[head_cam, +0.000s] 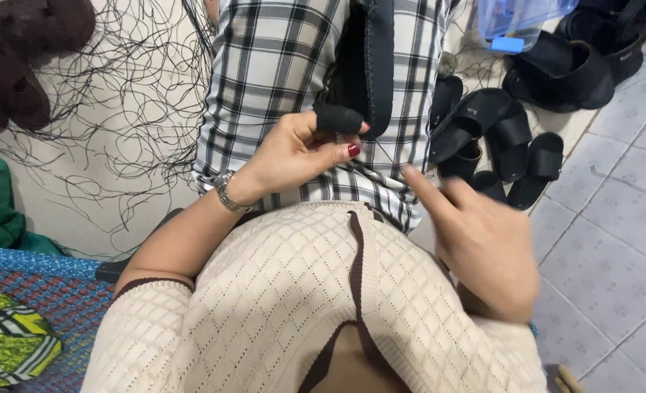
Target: Hand-stitching the sole of a black sandal to its upper part using a needle and thread while sitting on the floor.
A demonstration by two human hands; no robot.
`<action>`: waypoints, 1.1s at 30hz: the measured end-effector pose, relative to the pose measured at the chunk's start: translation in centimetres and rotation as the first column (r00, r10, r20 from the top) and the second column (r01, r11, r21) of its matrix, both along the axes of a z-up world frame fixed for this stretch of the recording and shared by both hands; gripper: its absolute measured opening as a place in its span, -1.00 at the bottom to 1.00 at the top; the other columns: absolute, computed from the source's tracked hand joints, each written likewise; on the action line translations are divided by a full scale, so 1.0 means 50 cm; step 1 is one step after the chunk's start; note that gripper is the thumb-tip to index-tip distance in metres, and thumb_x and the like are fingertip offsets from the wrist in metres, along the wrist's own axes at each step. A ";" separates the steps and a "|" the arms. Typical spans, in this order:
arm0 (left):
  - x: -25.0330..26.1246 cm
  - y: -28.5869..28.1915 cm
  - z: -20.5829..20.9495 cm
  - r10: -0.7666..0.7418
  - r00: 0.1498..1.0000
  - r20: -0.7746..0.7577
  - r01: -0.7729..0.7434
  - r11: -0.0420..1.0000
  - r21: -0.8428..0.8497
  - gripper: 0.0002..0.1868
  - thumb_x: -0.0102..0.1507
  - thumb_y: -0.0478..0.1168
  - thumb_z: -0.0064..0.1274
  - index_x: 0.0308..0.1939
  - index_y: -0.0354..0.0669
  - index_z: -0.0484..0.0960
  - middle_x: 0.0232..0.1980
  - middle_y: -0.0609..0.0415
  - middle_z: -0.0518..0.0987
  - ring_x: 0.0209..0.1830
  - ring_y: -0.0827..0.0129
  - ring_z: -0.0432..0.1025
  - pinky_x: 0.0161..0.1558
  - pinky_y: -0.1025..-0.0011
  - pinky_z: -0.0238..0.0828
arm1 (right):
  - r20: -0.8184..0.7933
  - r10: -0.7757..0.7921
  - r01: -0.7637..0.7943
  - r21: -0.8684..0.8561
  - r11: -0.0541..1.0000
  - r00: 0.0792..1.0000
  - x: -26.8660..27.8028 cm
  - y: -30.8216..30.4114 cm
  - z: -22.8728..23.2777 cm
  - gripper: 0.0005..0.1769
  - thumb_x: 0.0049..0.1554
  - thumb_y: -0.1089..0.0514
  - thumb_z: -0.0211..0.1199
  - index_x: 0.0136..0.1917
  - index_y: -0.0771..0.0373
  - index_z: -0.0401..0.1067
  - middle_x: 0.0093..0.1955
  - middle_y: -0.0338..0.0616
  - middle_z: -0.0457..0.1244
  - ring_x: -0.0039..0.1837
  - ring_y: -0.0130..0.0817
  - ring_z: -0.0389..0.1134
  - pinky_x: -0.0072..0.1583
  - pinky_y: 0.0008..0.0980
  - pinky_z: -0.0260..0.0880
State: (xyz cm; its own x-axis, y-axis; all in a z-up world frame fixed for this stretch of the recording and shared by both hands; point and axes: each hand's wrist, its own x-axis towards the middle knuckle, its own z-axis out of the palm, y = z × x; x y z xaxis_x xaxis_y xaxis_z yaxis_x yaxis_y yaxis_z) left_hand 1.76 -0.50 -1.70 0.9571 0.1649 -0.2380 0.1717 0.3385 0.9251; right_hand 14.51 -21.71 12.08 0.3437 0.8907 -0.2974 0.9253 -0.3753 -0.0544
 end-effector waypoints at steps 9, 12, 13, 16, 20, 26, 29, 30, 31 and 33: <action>0.009 -0.024 -0.073 0.198 0.968 0.153 -0.238 0.916 0.322 -0.60 0.16 -0.40 0.34 0.09 -0.24 0.66 -0.47 0.10 0.48 -0.53 0.50 0.32 -0.49 0.56 0.27 | -0.856 0.117 0.658 0.467 0.591 0.503 0.026 -0.024 -0.274 -0.93 0.09 0.30 0.43 -0.21 0.33 0.59 -0.11 0.08 0.38 -0.05 -0.13 0.43 0.04 -0.33 0.39; 0.011 -0.022 -0.058 0.195 0.968 0.160 -0.236 0.924 0.301 -0.64 0.18 -0.39 0.33 0.05 -0.24 0.67 -0.47 0.07 0.51 -0.55 0.47 0.35 -0.49 0.54 0.28 | -0.892 0.232 0.656 0.444 0.611 0.388 0.025 -0.014 -0.281 -0.92 0.05 0.32 0.42 -0.26 0.37 0.57 -0.20 0.08 0.38 -0.17 -0.16 0.40 -0.05 -0.35 0.40; 0.015 -0.025 -0.067 0.200 0.967 0.160 -0.240 0.924 0.298 -0.64 0.18 -0.39 0.33 0.05 -0.24 0.67 -0.47 0.07 0.51 -0.55 0.47 0.35 -0.49 0.54 0.28 | -0.893 0.231 0.653 0.442 0.615 0.387 0.026 -0.016 -0.285 -0.92 0.05 0.32 0.42 -0.26 0.37 0.57 -0.20 0.08 0.38 -0.17 -0.16 0.40 -0.05 -0.35 0.40; 0.022 -0.033 -0.087 0.235 0.953 0.193 -0.284 0.916 0.284 -0.66 0.14 -0.34 0.39 -0.01 -0.24 0.70 -0.41 0.05 0.59 -0.57 0.45 0.36 -0.54 0.54 0.28 | -0.916 0.283 0.679 0.400 0.616 0.283 0.033 -0.021 -0.293 -0.89 0.09 0.36 0.34 -0.24 0.45 0.46 -0.27 0.11 0.32 -0.25 -0.18 0.34 -0.13 -0.35 0.37; 0.029 -0.035 -0.107 0.217 0.954 0.209 -0.270 0.923 0.275 -0.78 0.13 -0.23 0.42 -0.21 -0.14 0.71 -0.63 0.24 0.31 -0.66 0.52 0.20 -0.54 0.55 0.21 | -0.940 0.285 0.570 0.341 0.747 0.187 0.061 -0.023 -0.288 -0.85 0.13 0.33 0.29 -0.29 0.39 0.46 -0.40 -0.04 0.28 -0.39 -0.38 0.20 -0.28 -0.43 0.26; -0.008 0.017 -0.031 0.078 0.996 0.040 -0.087 0.943 0.321 -0.91 0.16 -0.36 0.30 -0.30 -0.25 0.69 -0.64 0.09 0.39 -0.68 0.38 0.32 -0.55 0.47 0.28 | -0.957 0.288 0.635 0.208 0.744 -0.024 0.050 0.019 -0.306 -0.92 0.08 0.40 0.23 -0.25 0.49 0.45 -0.52 -0.08 0.22 -0.48 -0.51 0.19 -0.37 -0.53 0.16; -0.012 0.041 0.070 0.049 0.997 -0.055 -0.035 0.972 0.233 -0.89 0.15 -0.41 0.28 -0.28 -0.30 0.66 -0.55 0.03 0.51 -0.65 0.48 0.31 -0.55 0.49 0.30 | -0.896 0.261 0.567 0.432 0.701 0.360 0.009 0.039 -0.322 -0.85 0.05 0.47 0.30 -0.06 0.52 0.53 -0.28 0.05 0.36 -0.25 -0.20 0.38 -0.22 -0.38 0.34; -0.007 0.048 0.105 0.029 0.997 -0.072 -0.019 0.992 0.128 -0.86 0.13 -0.44 0.29 -0.27 -0.34 0.64 -0.49 0.10 0.55 -0.62 0.62 0.24 -0.55 0.54 0.30 | -0.738 0.246 0.453 0.605 0.655 0.628 -0.004 0.044 -0.336 -0.73 0.02 0.47 0.40 0.04 0.49 0.56 -0.08 0.12 0.45 -0.06 0.07 0.50 -0.09 -0.25 0.47; -0.012 0.040 0.088 0.030 0.997 -0.074 -0.020 0.992 0.128 -0.86 0.13 -0.44 0.29 -0.27 -0.34 0.64 -0.49 0.10 0.55 -0.62 0.62 0.24 -0.55 0.54 0.30 | -0.739 0.247 0.454 0.604 0.655 0.627 -0.014 0.058 -0.333 -0.73 0.02 0.47 0.40 0.04 0.49 0.56 -0.08 0.12 0.45 -0.06 0.07 0.50 -0.09 -0.25 0.47; -0.018 0.024 0.053 0.106 0.994 -0.003 -0.101 0.959 0.264 -0.82 0.24 -0.32 0.23 -0.40 -0.28 0.55 -0.63 0.17 0.36 -0.66 0.49 0.28 -0.59 0.51 0.21 | -0.195 0.122 0.118 0.878 0.463 0.973 -0.032 0.085 -0.327 -0.82 -0.01 0.49 0.41 -0.13 0.33 0.66 -0.34 -0.07 0.39 -0.40 -0.11 0.38 -0.29 -0.27 0.34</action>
